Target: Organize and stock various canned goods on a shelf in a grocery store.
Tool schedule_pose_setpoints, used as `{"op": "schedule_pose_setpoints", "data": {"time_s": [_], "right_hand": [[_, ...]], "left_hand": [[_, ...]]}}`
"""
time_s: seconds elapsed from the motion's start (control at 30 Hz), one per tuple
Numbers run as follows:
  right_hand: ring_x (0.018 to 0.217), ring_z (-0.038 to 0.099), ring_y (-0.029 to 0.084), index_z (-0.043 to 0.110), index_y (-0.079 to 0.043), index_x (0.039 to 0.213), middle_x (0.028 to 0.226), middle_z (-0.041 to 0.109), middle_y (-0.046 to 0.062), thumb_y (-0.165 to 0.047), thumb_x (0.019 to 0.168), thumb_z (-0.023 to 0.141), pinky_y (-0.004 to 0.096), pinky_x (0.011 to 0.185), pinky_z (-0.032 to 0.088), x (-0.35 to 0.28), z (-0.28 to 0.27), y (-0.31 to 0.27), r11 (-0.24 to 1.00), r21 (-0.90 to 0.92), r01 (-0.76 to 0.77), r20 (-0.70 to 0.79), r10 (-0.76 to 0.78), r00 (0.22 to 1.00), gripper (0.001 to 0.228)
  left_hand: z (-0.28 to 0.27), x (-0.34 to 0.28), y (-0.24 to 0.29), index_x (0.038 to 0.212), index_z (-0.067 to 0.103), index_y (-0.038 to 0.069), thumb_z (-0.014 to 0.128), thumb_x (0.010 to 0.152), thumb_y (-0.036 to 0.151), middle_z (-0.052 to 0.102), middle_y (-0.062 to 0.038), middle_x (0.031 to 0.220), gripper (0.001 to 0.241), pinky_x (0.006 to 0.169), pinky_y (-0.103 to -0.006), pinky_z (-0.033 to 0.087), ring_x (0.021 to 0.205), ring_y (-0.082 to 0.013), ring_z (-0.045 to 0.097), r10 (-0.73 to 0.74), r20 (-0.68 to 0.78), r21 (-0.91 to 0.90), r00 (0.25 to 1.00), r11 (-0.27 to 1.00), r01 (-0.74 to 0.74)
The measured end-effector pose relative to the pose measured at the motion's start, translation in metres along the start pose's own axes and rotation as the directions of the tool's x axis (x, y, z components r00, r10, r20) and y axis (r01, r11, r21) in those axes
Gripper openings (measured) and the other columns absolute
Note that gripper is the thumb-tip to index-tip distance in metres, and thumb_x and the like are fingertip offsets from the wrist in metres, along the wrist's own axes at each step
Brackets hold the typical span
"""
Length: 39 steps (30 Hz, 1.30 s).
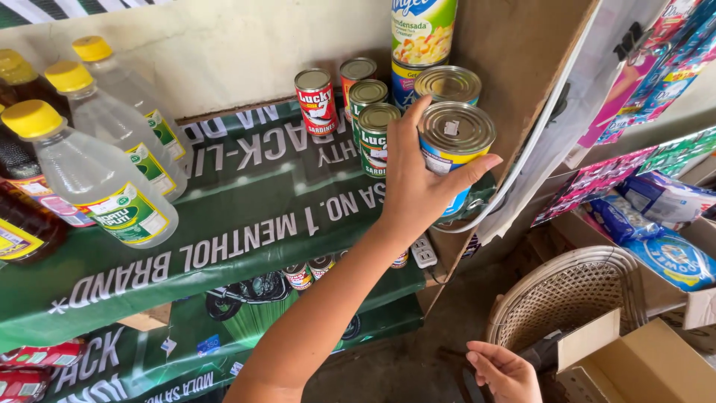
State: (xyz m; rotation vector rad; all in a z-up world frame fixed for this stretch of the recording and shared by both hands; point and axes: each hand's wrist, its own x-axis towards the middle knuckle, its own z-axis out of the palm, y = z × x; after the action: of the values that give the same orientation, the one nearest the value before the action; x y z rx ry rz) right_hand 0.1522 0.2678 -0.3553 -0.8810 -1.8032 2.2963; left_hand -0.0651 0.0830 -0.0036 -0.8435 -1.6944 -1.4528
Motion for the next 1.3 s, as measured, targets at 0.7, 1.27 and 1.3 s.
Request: {"op": "schedule_pose_setpoints", "data": {"time_s": [0.7, 1.27, 1.3], "right_hand": [[0.058, 0.062, 0.015, 0.078, 0.01, 0.107, 0.07, 0.073, 0.011, -0.002, 0.086, 0.075, 0.029, 0.053, 0.05, 0.011, 0.034, 0.012, 0.996, -0.062, -0.07, 0.188, 0.08, 0.979, 0.024], [0.051, 0.057, 0.011, 0.082, 0.008, 0.105, 0.065, 0.071, 0.01, 0.001, 0.082, 0.082, 0.025, 0.048, 0.042, 0.046, 0.019, 0.068, 0.986, -0.159, -0.045, 0.128, 0.066, 0.99, 0.024], [0.051, 0.057, 0.011, 0.082, 0.009, 0.104, 0.067, 0.074, 0.011, 0.004, 0.08, 0.082, 0.024, 0.049, 0.041, 0.051, 0.018, 0.078, 0.991, -0.132, -0.025, 0.116, 0.04, 0.992, 0.024]], "left_hand": [[-0.003, -0.029, 0.003, 0.155, 0.022, -0.009, 0.085, 0.089, 0.03, 0.044, -0.029, 0.148, 0.099, 0.118, -0.0496, 0.04, 0.136, -0.042, 0.048, -0.017, 0.127, 0.06, 0.992, 0.998, 0.009], [0.009, 0.115, -0.015, 0.143, 0.037, -0.004, 0.089, 0.084, 0.036, 0.056, -0.019, 0.133, 0.088, 0.11, -0.0423, 0.051, 0.123, -0.0293, 0.061, 0.079, -0.044, -0.151, 0.996, 0.985, -0.085], [0.015, 0.119, -0.02, 0.142, 0.038, -0.005, 0.09, 0.081, 0.037, 0.057, -0.021, 0.133, 0.09, 0.11, -0.0449, 0.051, 0.124, -0.0323, 0.061, 0.062, -0.042, -0.124, 0.997, 0.99, -0.067]]}}
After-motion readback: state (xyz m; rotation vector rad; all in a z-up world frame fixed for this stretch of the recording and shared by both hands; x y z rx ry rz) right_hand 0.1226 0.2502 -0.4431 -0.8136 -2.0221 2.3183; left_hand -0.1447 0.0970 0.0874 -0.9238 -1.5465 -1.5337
